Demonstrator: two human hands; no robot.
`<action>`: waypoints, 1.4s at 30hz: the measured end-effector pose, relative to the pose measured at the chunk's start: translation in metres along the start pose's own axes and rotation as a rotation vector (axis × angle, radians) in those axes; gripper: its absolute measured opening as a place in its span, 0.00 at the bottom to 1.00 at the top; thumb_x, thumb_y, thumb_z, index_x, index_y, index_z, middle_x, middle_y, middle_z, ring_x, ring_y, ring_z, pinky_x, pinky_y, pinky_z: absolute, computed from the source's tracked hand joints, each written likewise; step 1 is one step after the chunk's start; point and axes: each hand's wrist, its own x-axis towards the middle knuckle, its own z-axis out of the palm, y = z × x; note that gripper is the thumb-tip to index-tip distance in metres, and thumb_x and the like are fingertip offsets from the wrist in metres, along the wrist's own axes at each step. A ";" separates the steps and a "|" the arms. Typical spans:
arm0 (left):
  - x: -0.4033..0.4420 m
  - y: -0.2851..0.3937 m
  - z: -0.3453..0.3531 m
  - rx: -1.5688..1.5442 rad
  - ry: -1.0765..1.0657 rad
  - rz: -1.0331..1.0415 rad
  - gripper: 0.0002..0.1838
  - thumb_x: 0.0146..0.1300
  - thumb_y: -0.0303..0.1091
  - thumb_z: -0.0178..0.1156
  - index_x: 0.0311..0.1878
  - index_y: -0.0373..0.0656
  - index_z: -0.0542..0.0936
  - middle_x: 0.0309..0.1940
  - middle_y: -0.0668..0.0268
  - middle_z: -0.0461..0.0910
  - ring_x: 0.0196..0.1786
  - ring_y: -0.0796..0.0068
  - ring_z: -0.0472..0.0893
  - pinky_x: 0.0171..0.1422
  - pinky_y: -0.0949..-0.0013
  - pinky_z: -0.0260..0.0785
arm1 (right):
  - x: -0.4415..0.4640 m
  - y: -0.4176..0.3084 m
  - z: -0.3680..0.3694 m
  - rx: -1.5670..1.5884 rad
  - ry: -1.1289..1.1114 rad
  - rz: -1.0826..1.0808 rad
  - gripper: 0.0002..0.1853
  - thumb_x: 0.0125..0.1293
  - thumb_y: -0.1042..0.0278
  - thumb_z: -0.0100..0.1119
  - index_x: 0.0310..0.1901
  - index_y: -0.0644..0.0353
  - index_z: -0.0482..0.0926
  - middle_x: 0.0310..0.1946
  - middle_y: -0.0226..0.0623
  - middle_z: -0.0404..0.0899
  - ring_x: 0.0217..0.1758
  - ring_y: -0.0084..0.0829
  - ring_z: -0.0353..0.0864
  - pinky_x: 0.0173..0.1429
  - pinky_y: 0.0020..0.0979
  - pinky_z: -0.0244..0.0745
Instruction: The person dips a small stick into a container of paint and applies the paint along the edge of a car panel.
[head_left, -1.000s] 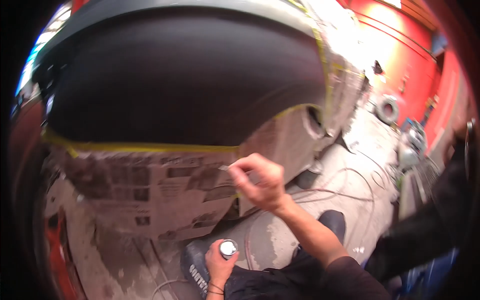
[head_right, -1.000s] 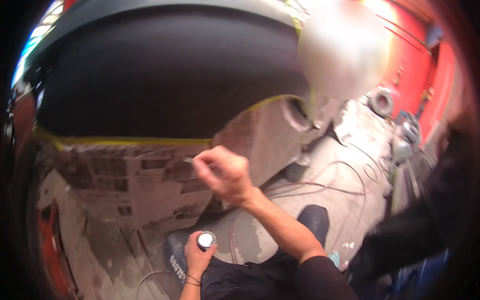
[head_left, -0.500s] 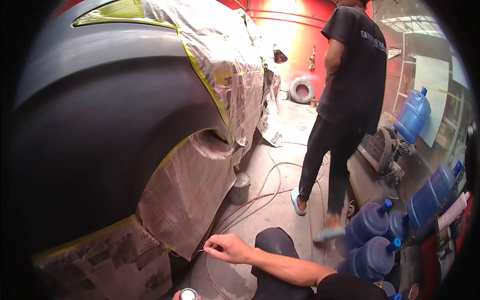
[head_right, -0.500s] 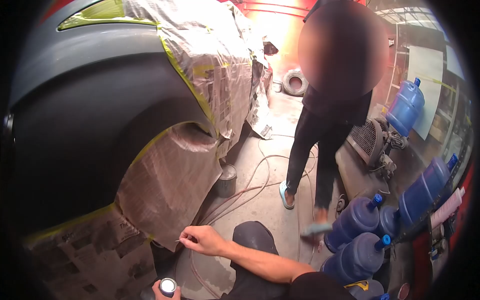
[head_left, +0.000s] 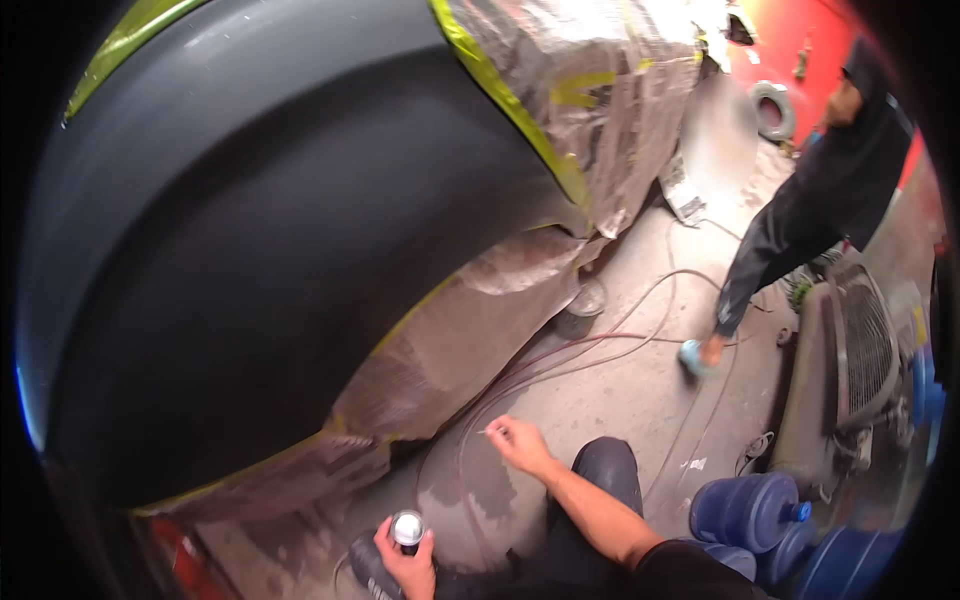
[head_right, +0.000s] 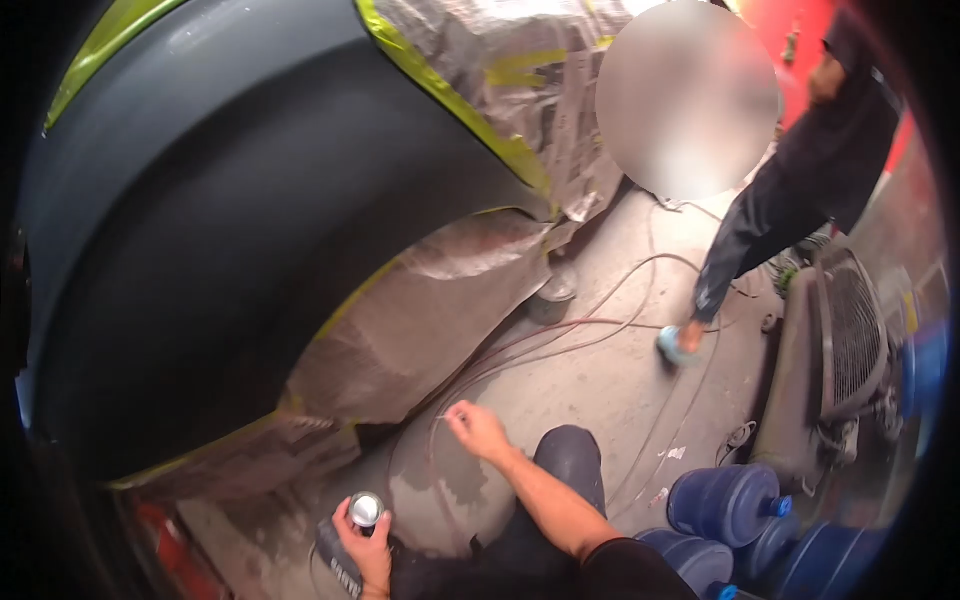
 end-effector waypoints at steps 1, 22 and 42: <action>-0.005 0.030 0.001 -0.001 -0.003 -0.030 0.42 0.65 0.17 0.82 0.80 0.36 0.72 0.67 0.56 0.84 0.68 0.65 0.85 0.78 0.60 0.78 | -0.010 0.011 0.002 0.009 -0.010 0.052 0.12 0.83 0.54 0.71 0.52 0.54 0.90 0.41 0.46 0.94 0.42 0.48 0.95 0.50 0.48 0.88; -0.077 0.394 0.032 0.119 0.157 -0.091 0.40 0.68 0.26 0.83 0.79 0.37 0.74 0.66 0.56 0.85 0.69 0.66 0.87 0.78 0.59 0.78 | -0.096 -0.243 -0.307 0.156 -0.068 0.248 0.14 0.88 0.59 0.70 0.48 0.63 0.90 0.29 0.28 0.88 0.32 0.18 0.85 0.39 0.29 0.80; -0.096 0.447 0.127 0.119 0.344 0.035 0.40 0.66 0.23 0.84 0.79 0.36 0.75 0.63 0.56 0.87 0.68 0.66 0.87 0.79 0.59 0.78 | 0.145 -0.424 -0.354 0.327 0.018 -0.441 0.06 0.82 0.71 0.74 0.51 0.65 0.91 0.40 0.34 0.94 0.42 0.22 0.90 0.53 0.30 0.87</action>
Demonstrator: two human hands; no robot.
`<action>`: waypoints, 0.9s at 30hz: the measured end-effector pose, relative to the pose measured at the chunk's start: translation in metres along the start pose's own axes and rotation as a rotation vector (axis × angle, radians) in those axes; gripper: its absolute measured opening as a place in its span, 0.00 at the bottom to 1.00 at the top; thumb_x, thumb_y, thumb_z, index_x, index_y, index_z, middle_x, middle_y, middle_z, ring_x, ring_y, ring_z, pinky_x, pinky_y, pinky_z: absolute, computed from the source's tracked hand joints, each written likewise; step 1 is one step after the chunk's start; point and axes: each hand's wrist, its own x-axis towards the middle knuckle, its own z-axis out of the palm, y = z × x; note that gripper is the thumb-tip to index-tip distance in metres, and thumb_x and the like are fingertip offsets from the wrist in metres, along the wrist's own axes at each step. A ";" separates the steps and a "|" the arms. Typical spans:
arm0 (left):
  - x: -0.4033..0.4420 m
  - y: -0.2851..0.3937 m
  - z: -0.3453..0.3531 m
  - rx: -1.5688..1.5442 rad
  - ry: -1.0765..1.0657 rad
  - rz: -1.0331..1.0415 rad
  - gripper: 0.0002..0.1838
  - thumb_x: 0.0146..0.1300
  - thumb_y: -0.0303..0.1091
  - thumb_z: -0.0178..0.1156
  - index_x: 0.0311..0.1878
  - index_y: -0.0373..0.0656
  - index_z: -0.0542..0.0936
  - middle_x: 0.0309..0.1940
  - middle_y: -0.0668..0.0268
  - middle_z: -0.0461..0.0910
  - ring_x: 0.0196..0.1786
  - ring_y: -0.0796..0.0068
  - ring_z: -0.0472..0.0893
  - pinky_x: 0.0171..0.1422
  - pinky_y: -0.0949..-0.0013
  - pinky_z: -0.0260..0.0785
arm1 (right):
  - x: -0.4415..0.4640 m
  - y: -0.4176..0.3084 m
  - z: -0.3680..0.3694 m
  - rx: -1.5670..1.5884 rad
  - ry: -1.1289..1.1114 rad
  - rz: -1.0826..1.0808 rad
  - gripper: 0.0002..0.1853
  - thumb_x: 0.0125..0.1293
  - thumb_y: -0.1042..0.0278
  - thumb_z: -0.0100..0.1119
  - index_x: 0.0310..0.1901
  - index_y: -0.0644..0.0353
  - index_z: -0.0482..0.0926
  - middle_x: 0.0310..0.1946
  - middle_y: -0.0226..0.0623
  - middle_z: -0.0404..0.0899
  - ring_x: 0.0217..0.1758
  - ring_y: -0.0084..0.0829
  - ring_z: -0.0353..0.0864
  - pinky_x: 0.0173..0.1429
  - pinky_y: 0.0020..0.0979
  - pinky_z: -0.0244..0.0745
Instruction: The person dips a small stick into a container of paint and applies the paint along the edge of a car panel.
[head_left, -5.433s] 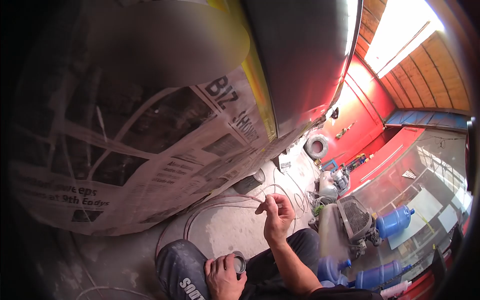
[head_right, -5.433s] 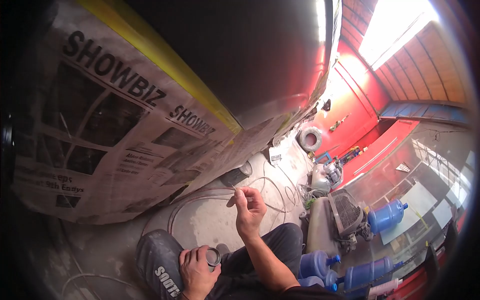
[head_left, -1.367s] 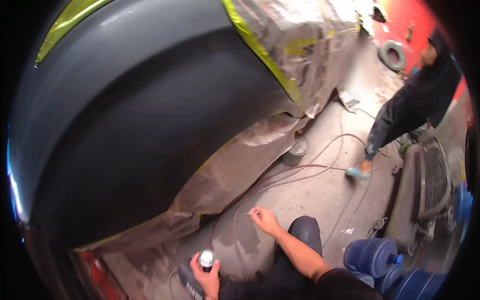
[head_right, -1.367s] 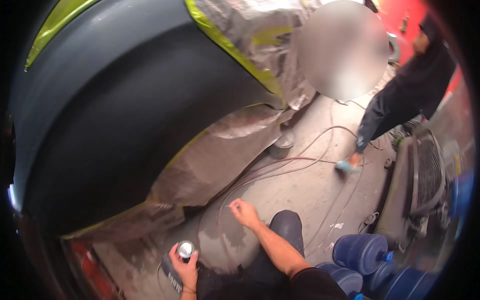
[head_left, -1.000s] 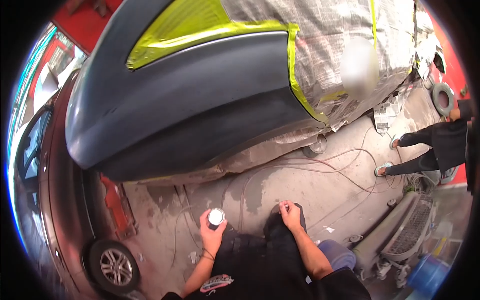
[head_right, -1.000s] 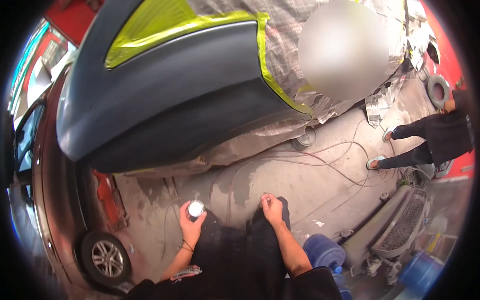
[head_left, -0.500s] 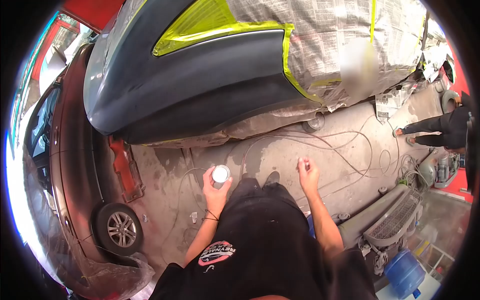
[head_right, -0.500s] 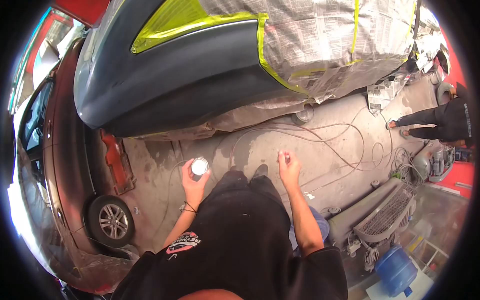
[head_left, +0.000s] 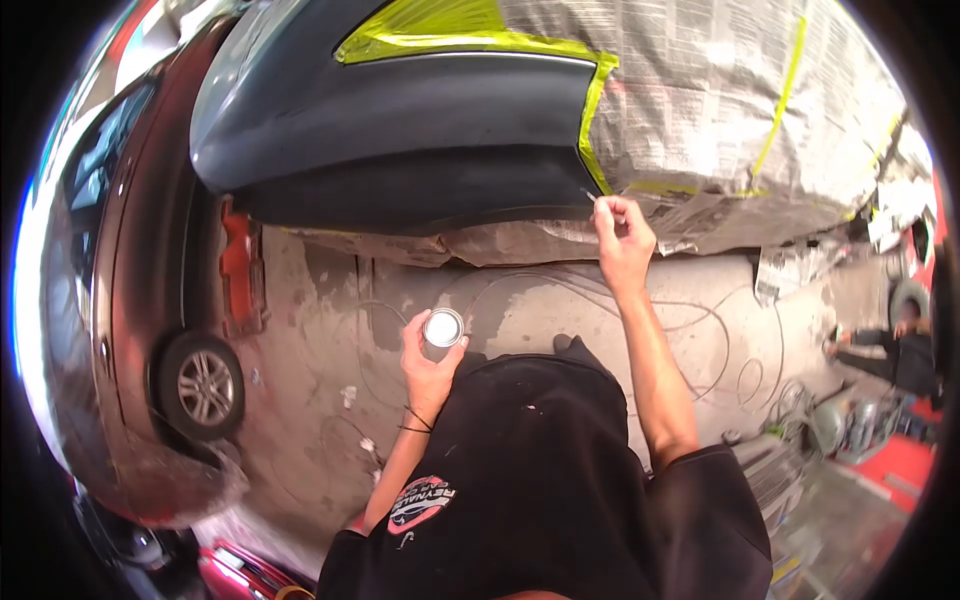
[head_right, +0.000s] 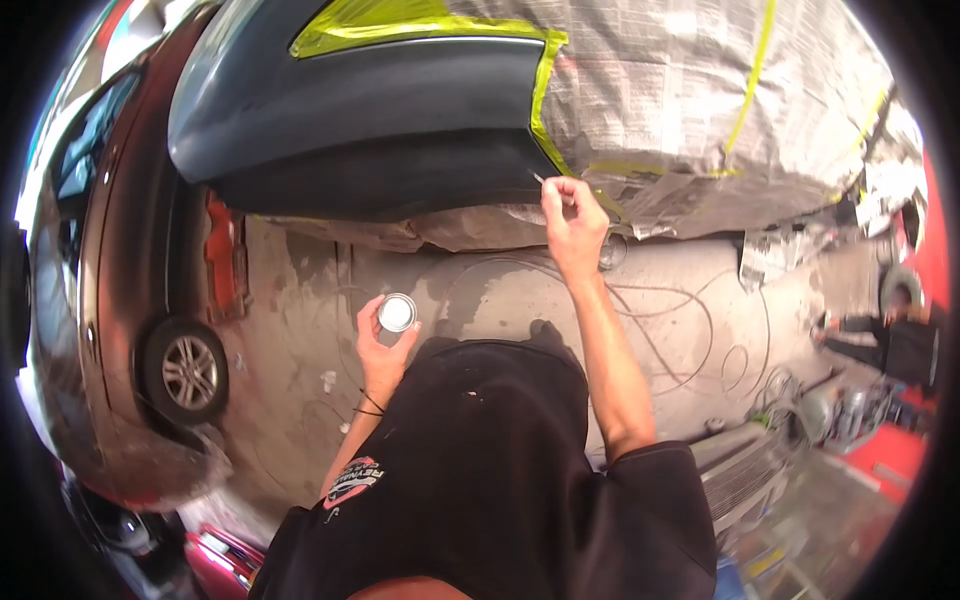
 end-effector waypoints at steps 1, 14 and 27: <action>-0.011 0.008 0.012 -0.009 0.050 -0.017 0.40 0.66 0.22 0.84 0.79 0.36 0.75 0.63 0.56 0.87 0.67 0.66 0.87 0.79 0.60 0.78 | 0.022 -0.002 -0.005 -0.022 -0.042 -0.061 0.06 0.82 0.71 0.74 0.51 0.64 0.91 0.40 0.34 0.94 0.43 0.23 0.91 0.54 0.31 0.88; -0.203 0.066 0.161 0.000 0.431 -0.214 0.41 0.65 0.27 0.87 0.78 0.35 0.77 0.62 0.53 0.89 0.65 0.64 0.90 0.75 0.59 0.80 | -0.023 0.019 -0.049 0.374 -0.901 0.329 0.11 0.88 0.61 0.70 0.53 0.61 0.88 0.39 0.30 0.92 0.40 0.20 0.90 0.48 0.30 0.87; -0.290 0.145 0.288 0.247 0.642 -0.072 0.38 0.59 0.29 0.88 0.73 0.39 0.83 0.70 0.53 0.86 0.71 0.52 0.87 0.79 0.54 0.79 | -0.134 0.020 -0.188 0.843 -1.468 1.513 0.05 0.94 0.66 0.54 0.55 0.55 0.77 0.52 0.38 0.89 0.52 0.32 0.94 0.51 0.39 0.96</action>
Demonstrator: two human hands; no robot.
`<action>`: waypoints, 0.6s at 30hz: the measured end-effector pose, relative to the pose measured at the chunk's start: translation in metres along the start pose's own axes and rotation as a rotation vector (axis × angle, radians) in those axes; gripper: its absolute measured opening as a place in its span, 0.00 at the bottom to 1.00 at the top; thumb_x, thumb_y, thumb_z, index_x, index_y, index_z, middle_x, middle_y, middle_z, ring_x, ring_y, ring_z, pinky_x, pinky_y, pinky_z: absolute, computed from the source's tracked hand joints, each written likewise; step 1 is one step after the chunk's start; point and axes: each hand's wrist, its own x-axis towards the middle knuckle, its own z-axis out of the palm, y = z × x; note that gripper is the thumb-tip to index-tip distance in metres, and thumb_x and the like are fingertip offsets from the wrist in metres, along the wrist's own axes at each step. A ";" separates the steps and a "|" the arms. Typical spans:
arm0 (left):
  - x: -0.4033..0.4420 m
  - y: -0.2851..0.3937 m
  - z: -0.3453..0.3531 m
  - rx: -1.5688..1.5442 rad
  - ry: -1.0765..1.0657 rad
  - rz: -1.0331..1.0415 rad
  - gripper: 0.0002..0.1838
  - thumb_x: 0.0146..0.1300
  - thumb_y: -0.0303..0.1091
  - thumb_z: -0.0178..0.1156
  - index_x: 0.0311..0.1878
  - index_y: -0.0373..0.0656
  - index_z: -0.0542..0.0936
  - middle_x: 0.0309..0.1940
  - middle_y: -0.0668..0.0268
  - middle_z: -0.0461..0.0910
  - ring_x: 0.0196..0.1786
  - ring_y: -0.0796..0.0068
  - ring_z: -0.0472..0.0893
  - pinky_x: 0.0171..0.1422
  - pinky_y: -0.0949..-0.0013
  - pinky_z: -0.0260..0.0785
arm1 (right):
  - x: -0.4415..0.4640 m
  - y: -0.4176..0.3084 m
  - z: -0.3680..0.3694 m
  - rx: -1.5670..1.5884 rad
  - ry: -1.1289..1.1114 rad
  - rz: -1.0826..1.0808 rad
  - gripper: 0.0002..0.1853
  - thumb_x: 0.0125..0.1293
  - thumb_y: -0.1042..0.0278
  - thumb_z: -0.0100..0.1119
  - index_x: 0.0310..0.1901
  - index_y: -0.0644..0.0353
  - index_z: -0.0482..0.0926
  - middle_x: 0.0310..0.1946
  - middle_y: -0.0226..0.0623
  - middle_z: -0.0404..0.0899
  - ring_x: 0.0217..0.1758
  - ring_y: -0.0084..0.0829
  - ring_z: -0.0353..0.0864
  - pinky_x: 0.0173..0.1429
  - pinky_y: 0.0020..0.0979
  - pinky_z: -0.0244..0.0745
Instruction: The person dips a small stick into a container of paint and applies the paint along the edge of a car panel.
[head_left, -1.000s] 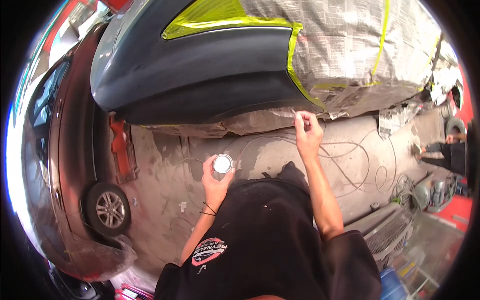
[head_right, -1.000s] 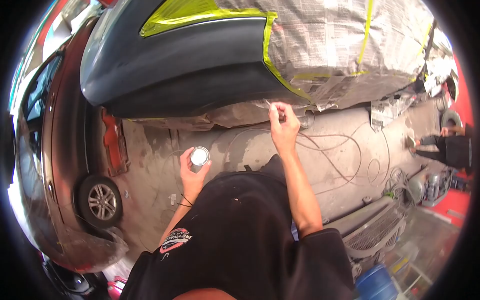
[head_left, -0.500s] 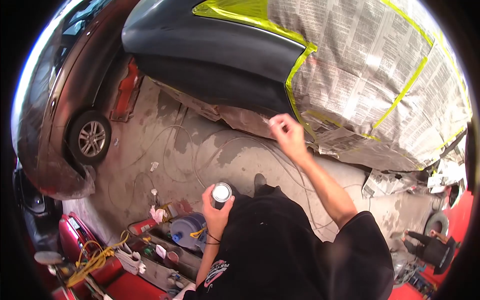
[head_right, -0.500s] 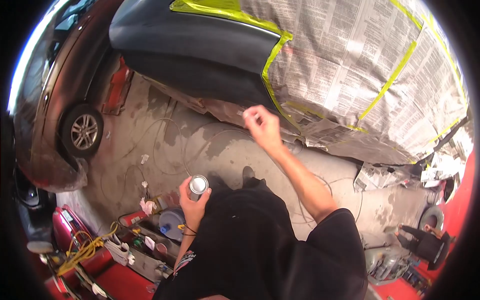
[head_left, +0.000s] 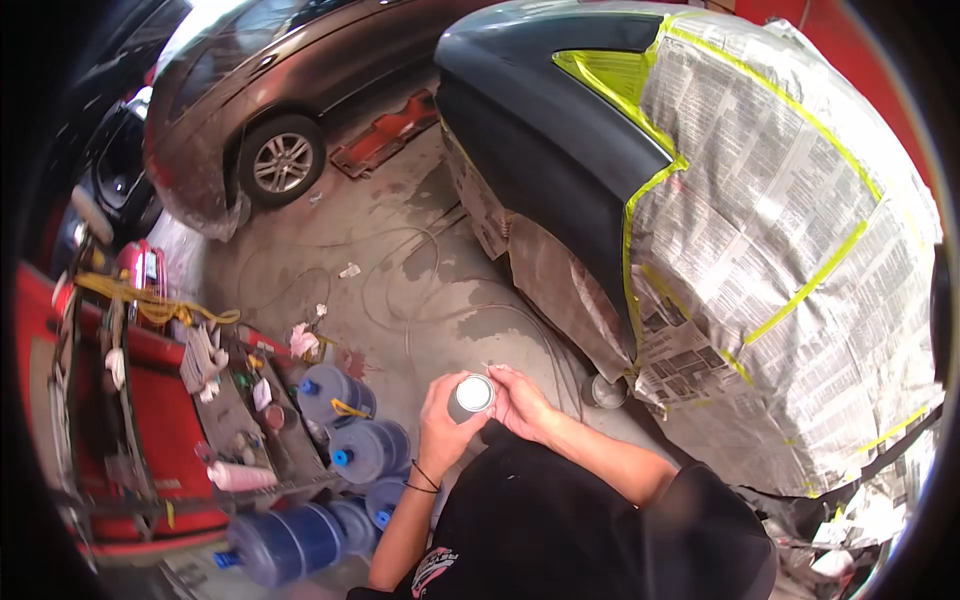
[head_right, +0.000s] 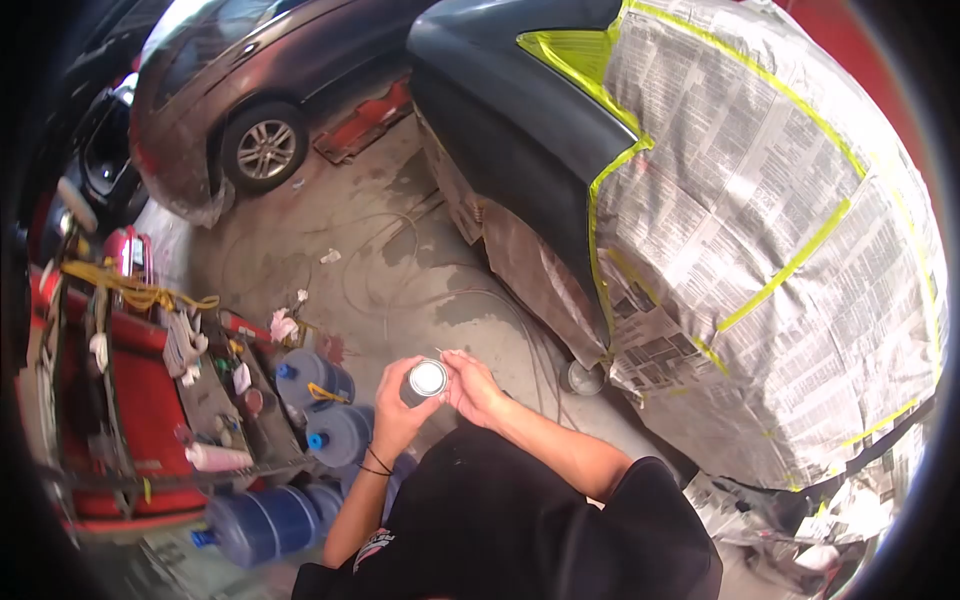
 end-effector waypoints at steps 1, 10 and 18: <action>-0.026 0.005 0.007 0.006 0.032 -0.010 0.38 0.59 0.29 0.88 0.73 0.39 0.84 0.70 0.53 0.86 0.71 0.52 0.87 0.78 0.54 0.79 | -0.019 0.008 -0.006 0.023 -0.041 0.021 0.05 0.94 0.67 0.54 0.54 0.56 0.77 0.53 0.39 0.89 0.53 0.33 0.94 0.54 0.41 0.97; -0.193 0.083 0.080 -0.047 0.074 -0.185 0.41 0.56 0.29 0.87 0.76 0.43 0.86 0.75 0.52 0.83 0.74 0.50 0.85 0.80 0.52 0.79 | -0.188 0.035 -0.045 -0.083 0.123 0.265 0.14 0.98 0.60 0.44 0.66 0.63 0.70 0.66 0.54 0.83 0.63 0.56 0.94 0.57 0.55 1.01; -0.240 0.116 0.119 0.000 0.066 -0.132 0.48 0.56 0.31 0.89 0.83 0.46 0.82 0.76 0.50 0.82 0.76 0.47 0.84 0.81 0.52 0.79 | -0.252 0.031 -0.072 -0.118 0.109 0.228 0.22 0.99 0.55 0.41 0.74 0.66 0.70 0.70 0.51 0.84 0.67 0.52 0.92 0.66 0.56 0.97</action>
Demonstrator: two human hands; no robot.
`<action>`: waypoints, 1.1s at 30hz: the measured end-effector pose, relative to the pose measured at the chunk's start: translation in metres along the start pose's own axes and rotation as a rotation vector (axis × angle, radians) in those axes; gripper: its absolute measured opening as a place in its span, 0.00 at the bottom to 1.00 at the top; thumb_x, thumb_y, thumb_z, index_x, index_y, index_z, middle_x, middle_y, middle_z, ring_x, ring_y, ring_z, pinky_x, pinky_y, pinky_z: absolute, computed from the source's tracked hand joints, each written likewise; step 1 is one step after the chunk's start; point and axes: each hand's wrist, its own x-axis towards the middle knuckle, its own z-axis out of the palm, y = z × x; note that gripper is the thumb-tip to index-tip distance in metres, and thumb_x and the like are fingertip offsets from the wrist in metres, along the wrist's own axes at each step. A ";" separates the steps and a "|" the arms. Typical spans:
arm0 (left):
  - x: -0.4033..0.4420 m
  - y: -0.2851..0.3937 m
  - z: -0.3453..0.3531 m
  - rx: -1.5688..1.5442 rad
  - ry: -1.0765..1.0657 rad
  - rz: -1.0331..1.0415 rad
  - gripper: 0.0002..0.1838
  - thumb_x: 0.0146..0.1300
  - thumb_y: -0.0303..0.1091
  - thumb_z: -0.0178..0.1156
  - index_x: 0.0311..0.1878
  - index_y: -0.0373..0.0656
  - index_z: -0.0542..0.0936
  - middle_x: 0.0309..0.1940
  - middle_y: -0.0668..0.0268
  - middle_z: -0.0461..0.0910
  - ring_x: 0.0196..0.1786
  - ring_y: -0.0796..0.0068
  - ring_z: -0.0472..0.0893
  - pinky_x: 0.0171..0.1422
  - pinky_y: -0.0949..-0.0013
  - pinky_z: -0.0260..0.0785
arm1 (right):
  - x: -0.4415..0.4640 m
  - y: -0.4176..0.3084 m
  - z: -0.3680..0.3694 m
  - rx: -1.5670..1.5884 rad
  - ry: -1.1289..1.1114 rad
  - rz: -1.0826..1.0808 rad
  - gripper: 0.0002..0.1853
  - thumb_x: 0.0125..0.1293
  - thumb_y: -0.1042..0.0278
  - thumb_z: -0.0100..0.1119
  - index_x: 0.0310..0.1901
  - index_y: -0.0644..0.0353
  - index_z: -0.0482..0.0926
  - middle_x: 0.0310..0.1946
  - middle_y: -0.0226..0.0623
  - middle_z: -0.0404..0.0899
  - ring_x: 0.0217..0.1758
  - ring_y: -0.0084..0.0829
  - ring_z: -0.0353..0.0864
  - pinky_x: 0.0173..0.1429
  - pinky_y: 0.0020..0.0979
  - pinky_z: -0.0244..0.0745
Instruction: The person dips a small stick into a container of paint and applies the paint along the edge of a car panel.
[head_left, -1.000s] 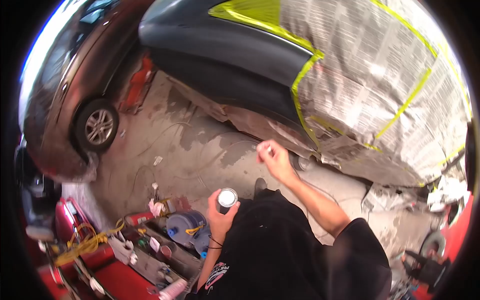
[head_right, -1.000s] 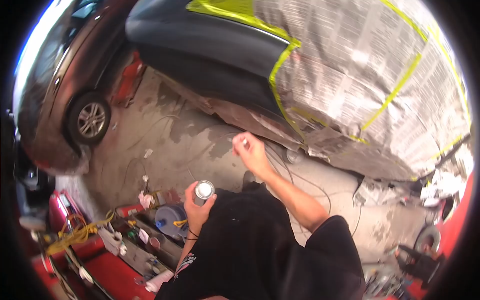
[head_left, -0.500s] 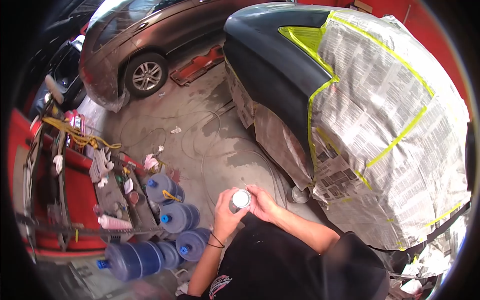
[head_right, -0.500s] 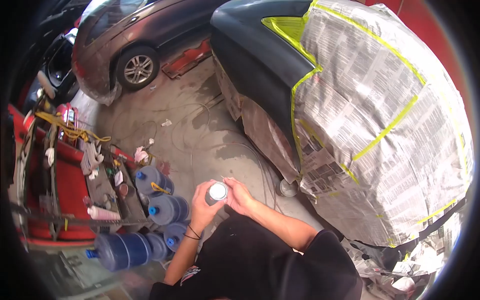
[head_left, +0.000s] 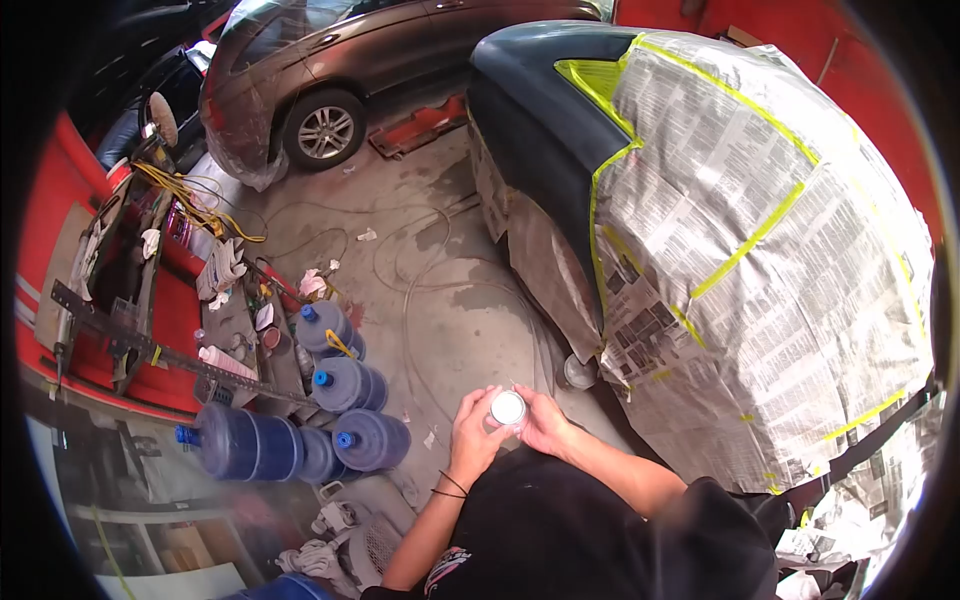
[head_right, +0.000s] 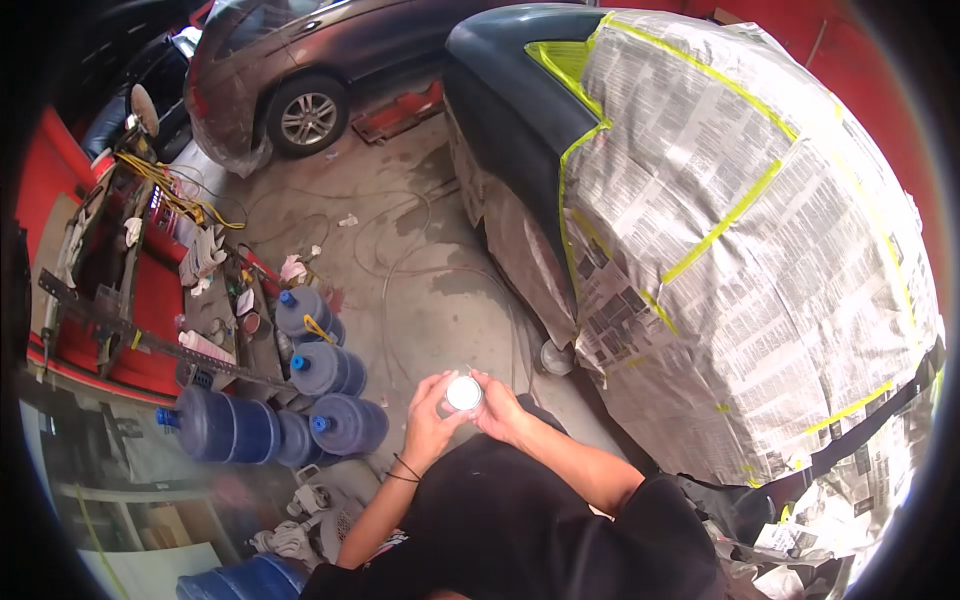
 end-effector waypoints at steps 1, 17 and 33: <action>-0.004 0.003 0.007 0.020 -0.006 0.006 0.49 0.57 0.31 0.89 0.84 0.47 0.81 0.76 0.50 0.82 0.77 0.47 0.84 0.82 0.52 0.78 | -0.011 -0.002 -0.003 -0.005 -0.008 -0.013 0.23 0.99 0.54 0.40 0.75 0.66 0.71 0.71 0.50 0.84 0.68 0.50 0.91 0.70 0.58 0.96; -0.174 -0.001 0.171 0.049 -0.105 -0.395 0.31 0.84 0.46 0.70 0.82 0.42 0.82 0.66 0.46 0.91 0.70 0.43 0.90 0.77 0.51 0.79 | -0.201 -0.081 -0.177 0.236 -0.016 -0.136 0.20 1.00 0.55 0.34 0.71 0.62 0.69 0.79 0.47 0.82 0.69 0.55 0.91 0.69 0.58 0.94; -0.525 0.167 0.165 -1.091 0.058 -1.296 0.20 0.78 0.20 0.72 0.71 0.35 0.87 0.56 0.61 0.96 0.51 0.71 0.97 0.55 0.69 0.93 | -0.333 -0.142 -0.328 0.136 0.183 -0.235 0.28 1.00 0.52 0.36 0.77 0.66 0.77 0.70 0.42 0.88 0.67 0.46 0.91 0.67 0.52 0.93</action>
